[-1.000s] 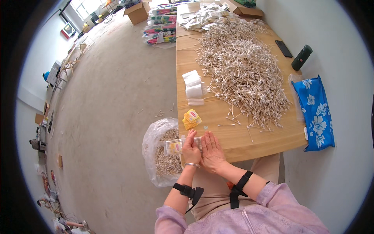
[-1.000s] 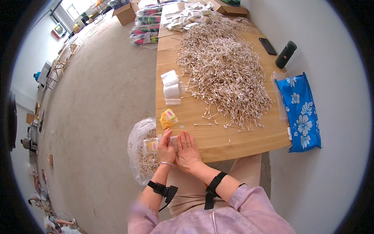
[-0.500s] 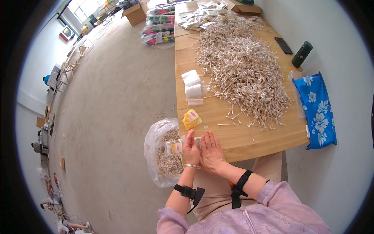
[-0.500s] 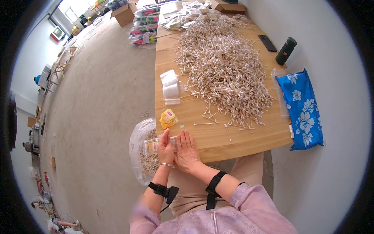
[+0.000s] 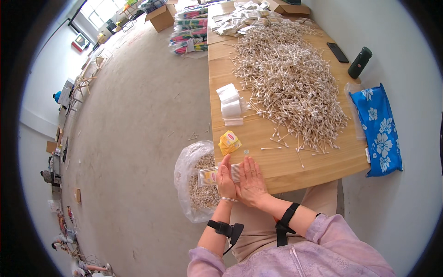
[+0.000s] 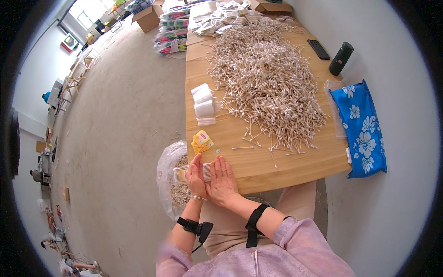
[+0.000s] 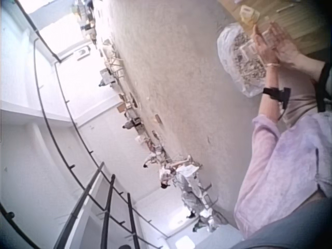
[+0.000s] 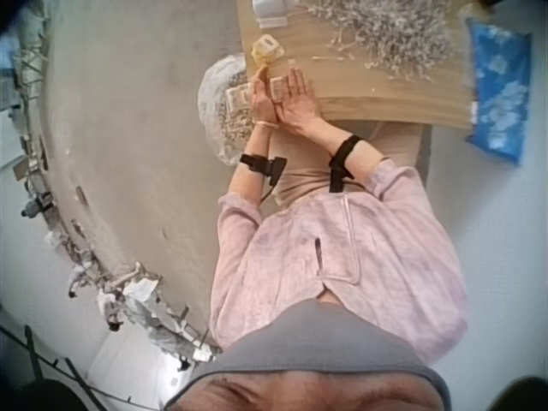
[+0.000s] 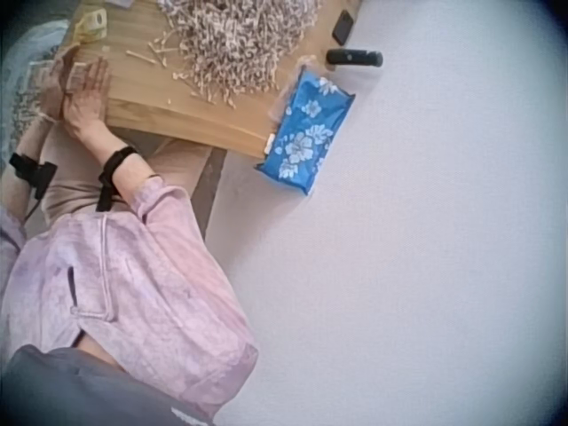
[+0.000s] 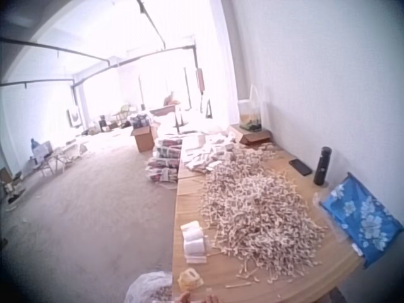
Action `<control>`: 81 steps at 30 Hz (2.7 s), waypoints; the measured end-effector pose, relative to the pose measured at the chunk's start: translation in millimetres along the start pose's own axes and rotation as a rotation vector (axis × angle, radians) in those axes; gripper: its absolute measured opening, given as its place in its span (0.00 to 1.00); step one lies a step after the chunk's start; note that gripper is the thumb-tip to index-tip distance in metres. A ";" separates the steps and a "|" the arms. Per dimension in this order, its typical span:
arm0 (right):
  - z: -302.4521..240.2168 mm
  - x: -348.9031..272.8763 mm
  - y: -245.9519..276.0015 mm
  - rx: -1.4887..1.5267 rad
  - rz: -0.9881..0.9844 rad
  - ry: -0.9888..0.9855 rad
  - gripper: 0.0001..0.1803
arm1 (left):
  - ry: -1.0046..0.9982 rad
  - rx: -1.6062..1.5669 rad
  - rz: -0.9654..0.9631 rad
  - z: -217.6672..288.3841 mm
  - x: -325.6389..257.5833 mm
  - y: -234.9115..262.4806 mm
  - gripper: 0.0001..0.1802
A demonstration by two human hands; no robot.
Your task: The person is manually counting and arranging cotton swabs into small plastic containers.
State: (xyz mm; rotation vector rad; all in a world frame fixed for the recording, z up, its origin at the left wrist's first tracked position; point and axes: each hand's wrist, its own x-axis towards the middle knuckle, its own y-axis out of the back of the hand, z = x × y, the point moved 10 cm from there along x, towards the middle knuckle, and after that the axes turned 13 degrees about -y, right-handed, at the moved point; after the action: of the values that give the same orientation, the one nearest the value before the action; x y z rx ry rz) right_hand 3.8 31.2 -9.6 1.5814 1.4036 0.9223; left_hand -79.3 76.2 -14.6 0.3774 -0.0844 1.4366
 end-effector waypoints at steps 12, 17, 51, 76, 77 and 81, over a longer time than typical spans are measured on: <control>0.0 2.1 -1.8 -0.005 -0.060 -0.034 0.44 | 0.022 -0.006 -0.032 5.7 6.2 -3.2 0.21; 2.6 1.0 -8.8 0.016 -0.121 -0.005 0.45 | 0.023 0.000 -0.027 12.3 5.0 1.0 0.21; -41.5 6.1 -20.3 -0.053 -0.139 0.035 0.51 | 0.272 -0.094 0.142 -72.7 -8.4 99.6 0.19; -49.8 13.8 -12.2 0.227 -0.145 0.035 0.44 | 0.255 0.166 0.071 -71.9 -6.1 106.8 0.20; -39.3 23.2 2.4 0.453 -0.079 -0.024 0.42 | 0.258 0.161 0.071 -72.2 -4.4 109.5 0.20; -22.1 39.6 12.6 0.915 0.005 -0.095 0.36 | 0.326 -0.285 0.178 -69.1 0.2 102.4 0.24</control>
State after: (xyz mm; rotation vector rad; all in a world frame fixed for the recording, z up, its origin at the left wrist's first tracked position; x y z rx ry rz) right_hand -6.8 72.1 11.1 2.2276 1.8794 0.1592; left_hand -190.8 106.1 -58.6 -0.1030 -0.0583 1.6181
